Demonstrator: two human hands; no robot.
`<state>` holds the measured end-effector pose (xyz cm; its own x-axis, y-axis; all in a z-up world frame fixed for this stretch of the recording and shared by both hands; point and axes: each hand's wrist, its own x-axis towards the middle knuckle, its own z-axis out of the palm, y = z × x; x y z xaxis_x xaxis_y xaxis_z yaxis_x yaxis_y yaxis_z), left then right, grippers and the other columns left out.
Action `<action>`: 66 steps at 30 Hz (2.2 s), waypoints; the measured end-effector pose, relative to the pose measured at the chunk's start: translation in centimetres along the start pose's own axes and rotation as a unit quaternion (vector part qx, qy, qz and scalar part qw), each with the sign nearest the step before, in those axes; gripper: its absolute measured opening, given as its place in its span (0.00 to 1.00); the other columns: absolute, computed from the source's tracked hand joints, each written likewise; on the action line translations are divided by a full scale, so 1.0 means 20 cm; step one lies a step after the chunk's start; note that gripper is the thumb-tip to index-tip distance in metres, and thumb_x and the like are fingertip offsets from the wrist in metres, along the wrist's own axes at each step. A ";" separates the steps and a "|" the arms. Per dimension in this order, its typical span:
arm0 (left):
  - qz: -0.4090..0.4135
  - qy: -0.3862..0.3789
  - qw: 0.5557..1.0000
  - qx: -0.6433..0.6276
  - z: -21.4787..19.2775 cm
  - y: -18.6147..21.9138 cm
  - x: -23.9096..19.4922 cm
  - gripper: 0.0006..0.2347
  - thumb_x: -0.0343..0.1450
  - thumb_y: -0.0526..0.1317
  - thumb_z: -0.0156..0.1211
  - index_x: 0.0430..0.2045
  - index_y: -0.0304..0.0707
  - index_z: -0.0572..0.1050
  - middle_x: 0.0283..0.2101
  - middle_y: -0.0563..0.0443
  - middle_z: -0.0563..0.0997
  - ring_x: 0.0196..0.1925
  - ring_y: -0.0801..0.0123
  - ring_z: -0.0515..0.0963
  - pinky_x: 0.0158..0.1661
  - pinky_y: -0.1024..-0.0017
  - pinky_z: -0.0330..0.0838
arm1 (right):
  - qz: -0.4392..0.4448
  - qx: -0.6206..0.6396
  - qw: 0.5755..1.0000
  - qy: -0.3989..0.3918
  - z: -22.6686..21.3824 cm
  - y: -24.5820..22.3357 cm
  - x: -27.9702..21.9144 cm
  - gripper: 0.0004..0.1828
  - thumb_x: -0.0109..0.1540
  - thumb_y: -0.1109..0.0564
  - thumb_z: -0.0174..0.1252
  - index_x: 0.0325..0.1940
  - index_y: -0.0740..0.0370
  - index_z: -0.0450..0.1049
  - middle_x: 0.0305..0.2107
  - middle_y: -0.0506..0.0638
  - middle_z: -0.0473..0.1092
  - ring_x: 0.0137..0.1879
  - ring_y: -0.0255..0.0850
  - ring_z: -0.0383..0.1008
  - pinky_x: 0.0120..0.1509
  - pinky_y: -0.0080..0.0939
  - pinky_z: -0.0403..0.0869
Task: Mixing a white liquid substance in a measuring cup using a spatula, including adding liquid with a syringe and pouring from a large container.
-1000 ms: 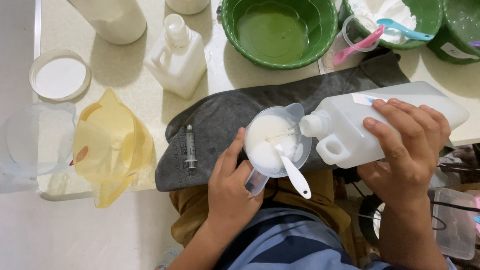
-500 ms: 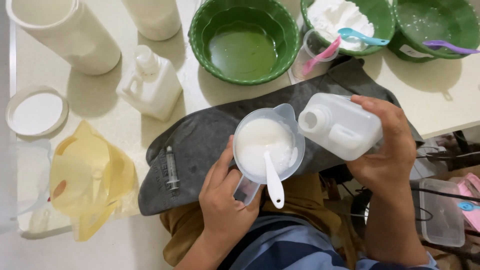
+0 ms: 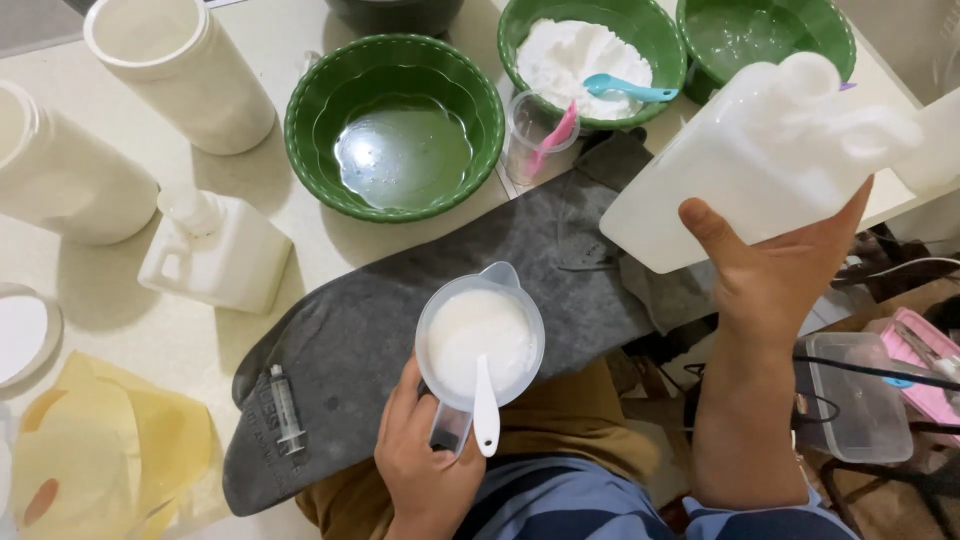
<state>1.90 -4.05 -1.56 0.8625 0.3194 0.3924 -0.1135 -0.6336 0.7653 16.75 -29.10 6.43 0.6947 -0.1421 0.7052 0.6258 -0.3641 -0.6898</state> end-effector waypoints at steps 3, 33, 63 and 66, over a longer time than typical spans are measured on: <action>-0.012 0.009 1.000 0.019 -0.01 -0.01 -0.01 0.09 0.60 0.40 0.70 0.17 0.40 0.73 0.59 0.47 0.79 0.48 0.59 0.83 0.36 0.67 0.76 | 0.035 -0.021 0.999 0.012 0.05 -0.03 -0.03 0.46 0.62 0.67 0.73 0.75 0.63 0.51 0.67 0.64 0.60 0.76 0.58 0.61 0.79 0.62 0.72; -0.042 -0.022 0.999 0.012 -0.16 0.02 0.04 0.15 0.65 0.51 0.69 0.22 0.39 0.75 0.61 0.47 0.76 0.58 0.57 0.79 0.42 0.62 0.77 | -0.167 -0.041 0.947 -0.269 0.16 -0.55 -0.25 0.28 0.60 0.31 0.50 0.22 0.56 0.65 0.26 0.50 0.63 0.38 0.47 0.64 0.48 0.47 0.63; 0.068 0.056 0.995 0.047 -0.10 -0.01 0.00 0.17 0.68 0.50 0.66 0.22 0.33 0.72 0.58 0.36 0.76 0.51 0.46 0.82 0.42 0.58 0.78 | -0.217 -0.168 0.924 -0.268 0.36 -0.64 -0.37 0.24 0.66 0.47 0.62 0.21 0.56 0.61 0.18 0.46 0.58 0.27 0.44 0.58 0.39 0.44 0.58; 0.081 0.058 0.994 0.047 -0.10 -0.01 0.01 0.16 0.69 0.48 0.67 0.24 0.33 0.73 0.58 0.35 0.76 0.52 0.47 0.82 0.44 0.59 0.78 | -0.198 -0.186 0.930 -0.249 0.35 -0.62 -0.34 0.23 0.65 0.50 0.60 0.20 0.56 0.60 0.17 0.45 0.57 0.26 0.44 0.58 0.40 0.45 0.58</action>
<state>1.16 -2.46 -0.56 0.7734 0.2839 0.5668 -0.1943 -0.7449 0.6382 6.80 -17.13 8.96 0.5724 0.4812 0.6639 0.7659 -0.6030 -0.2233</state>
